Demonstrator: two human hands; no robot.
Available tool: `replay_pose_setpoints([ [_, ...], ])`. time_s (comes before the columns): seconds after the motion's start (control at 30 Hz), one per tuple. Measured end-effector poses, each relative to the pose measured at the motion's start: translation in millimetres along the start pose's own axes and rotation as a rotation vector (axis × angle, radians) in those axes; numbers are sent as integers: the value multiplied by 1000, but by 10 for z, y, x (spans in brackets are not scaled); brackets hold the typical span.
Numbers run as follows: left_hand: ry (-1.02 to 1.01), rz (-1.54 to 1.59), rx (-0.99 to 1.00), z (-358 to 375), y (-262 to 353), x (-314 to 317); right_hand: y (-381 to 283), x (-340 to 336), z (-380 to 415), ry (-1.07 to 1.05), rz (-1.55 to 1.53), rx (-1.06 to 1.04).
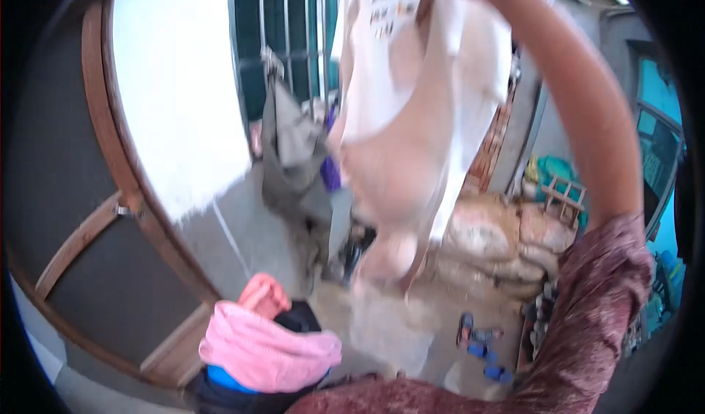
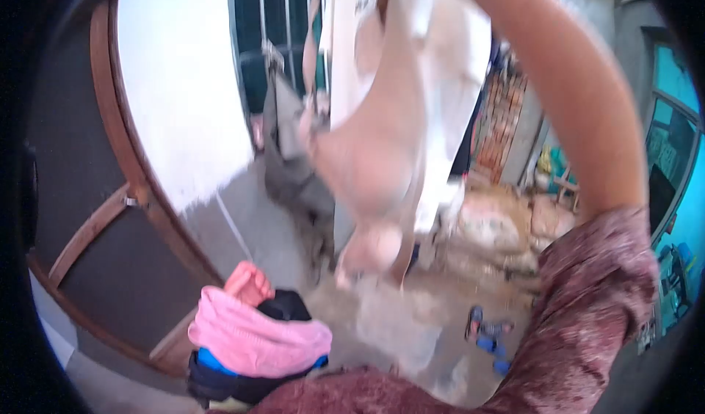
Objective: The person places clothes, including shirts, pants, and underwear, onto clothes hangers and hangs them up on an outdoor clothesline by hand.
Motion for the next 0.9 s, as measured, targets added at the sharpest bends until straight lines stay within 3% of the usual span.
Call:
replay_pose_setpoints([
  [0.07,-49,-6,25,-241,2,-41,-462,-57,125,23,-868,709],
  [0.23,-24,-5,63,-749,18,169,-893,248,1,-168,-1003,579],
  [0.3,93,-69,202,-972,157,262,-1174,246,-69,-283,-953,465],
  [0.33,71,-61,201,-1070,223,411,-1308,277,-81,-387,-999,447],
  [0.37,-28,-149,232,-1136,333,629,-1455,291,-118,-323,-909,328],
  [0.4,-124,-238,261,-1216,425,792,-1590,325,-138,-401,-946,352],
  [0.6,-494,-355,-162,-1658,372,833,-2119,535,-275,-561,-915,321],
  [0.7,-392,-428,-323,-1683,468,807,-2117,612,-328,-629,-872,346],
  [0.8,-328,-228,-198,-1867,594,733,-2045,611,-299,-670,-840,389],
  [0.87,-328,-254,-176,-1971,686,619,-2018,615,-211,-910,-861,372],
  [0.9,-395,-237,-146,-2021,690,541,-1976,585,-213,-910,-849,380],
])
Point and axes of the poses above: each hand's wrist, its own z-axis away from the middle knuckle, its own x-axis out of the palm, y = z × x, the point moved 5 cm from there along -z, towards the middle knuckle, and after that the axes turned 8 degrees about z, right-handed, at the moved point
